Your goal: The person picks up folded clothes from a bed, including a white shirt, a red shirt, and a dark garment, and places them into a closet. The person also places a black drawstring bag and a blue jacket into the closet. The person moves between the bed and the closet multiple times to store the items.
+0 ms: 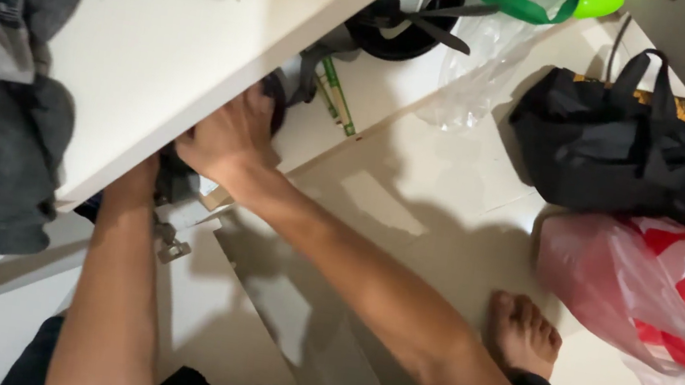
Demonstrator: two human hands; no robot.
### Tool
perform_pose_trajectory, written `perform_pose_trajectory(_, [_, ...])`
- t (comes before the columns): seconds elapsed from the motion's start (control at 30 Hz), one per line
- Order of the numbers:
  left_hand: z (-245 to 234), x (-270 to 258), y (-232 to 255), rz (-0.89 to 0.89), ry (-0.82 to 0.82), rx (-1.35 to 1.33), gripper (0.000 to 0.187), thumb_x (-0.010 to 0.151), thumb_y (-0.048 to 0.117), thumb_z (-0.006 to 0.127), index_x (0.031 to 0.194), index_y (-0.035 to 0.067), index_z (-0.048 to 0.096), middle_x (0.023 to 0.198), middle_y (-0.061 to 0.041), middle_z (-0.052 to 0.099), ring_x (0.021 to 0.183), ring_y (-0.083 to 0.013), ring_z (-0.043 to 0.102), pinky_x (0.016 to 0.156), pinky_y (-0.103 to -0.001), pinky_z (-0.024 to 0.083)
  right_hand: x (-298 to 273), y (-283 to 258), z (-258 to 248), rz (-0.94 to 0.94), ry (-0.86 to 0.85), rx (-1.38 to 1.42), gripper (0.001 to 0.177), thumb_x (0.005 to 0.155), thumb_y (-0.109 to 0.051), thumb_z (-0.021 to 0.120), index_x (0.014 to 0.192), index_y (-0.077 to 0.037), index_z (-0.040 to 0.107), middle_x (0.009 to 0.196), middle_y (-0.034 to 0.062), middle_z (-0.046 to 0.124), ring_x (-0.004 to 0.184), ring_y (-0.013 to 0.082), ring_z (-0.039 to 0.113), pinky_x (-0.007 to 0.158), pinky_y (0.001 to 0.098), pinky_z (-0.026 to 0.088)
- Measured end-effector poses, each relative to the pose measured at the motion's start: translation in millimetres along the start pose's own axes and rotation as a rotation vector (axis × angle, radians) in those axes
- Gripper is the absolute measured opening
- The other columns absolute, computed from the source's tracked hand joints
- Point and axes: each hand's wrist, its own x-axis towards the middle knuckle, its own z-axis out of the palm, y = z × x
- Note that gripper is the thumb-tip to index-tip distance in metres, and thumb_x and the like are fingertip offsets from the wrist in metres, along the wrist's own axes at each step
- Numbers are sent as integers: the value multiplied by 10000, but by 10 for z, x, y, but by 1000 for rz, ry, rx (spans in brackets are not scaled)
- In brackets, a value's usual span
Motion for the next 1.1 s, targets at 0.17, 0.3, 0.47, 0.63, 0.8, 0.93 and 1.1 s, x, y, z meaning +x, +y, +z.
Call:
perform_pose_trajectory(0.17, [69,98,-300,-53,78,-62,293,957,210,530,1149,1,603,1154,-200,597,1063,-360,554,909,-417,431,-129,423,94,129,387,-120,1080,520,-356,780,1353,62,234,1314,297,316,1034,445,510,844,455,416])
perform_pose_trajectory(0.3, [102,178,-390,-79,130,-112,288,956,202,535,1134,-13,606,1147,-205,601,1057,-359,557,908,-424,428,119,417,175,219,86,82,835,637,-276,749,1283,4,299,1253,236,430,1007,361,549,858,393,452])
perform_pose_trajectory(0.47, [273,250,-284,-122,189,-205,283,956,192,541,1116,-30,610,1138,-211,607,1049,-358,562,908,-433,425,317,49,255,-12,300,302,289,713,-139,598,973,-23,648,1013,211,631,939,355,594,811,387,490])
perform_pose_trajectory(0.63, [76,-137,857,-100,265,-241,264,954,144,547,1113,-59,604,1117,-227,606,1024,-376,565,911,-455,412,681,618,758,-253,266,205,300,662,-138,618,920,15,636,942,231,623,879,347,606,744,393,487])
perform_pose_trajectory(0.8, [97,-188,1838,163,388,-324,202,954,49,557,1120,-57,605,1114,-221,601,1026,-390,554,927,-449,421,193,821,-638,-112,-69,73,290,591,-235,655,788,-21,664,787,181,665,770,275,667,698,369,521])
perform_pose_trajectory(0.93, [431,-254,2787,521,334,-515,196,824,4,562,1018,-6,587,1048,-167,576,1027,-348,530,908,-450,418,-293,1234,-1845,-158,47,-315,332,609,-263,671,828,-14,648,827,197,638,803,343,621,684,422,502])
perform_pose_trajectory(1.1, [1132,-567,3783,351,-114,-714,304,754,79,630,1053,50,588,1074,-127,578,1038,-342,531,909,-432,435,-1425,1291,-2918,240,-36,-637,292,740,-219,622,964,-33,639,1018,188,619,989,346,572,841,419,470])
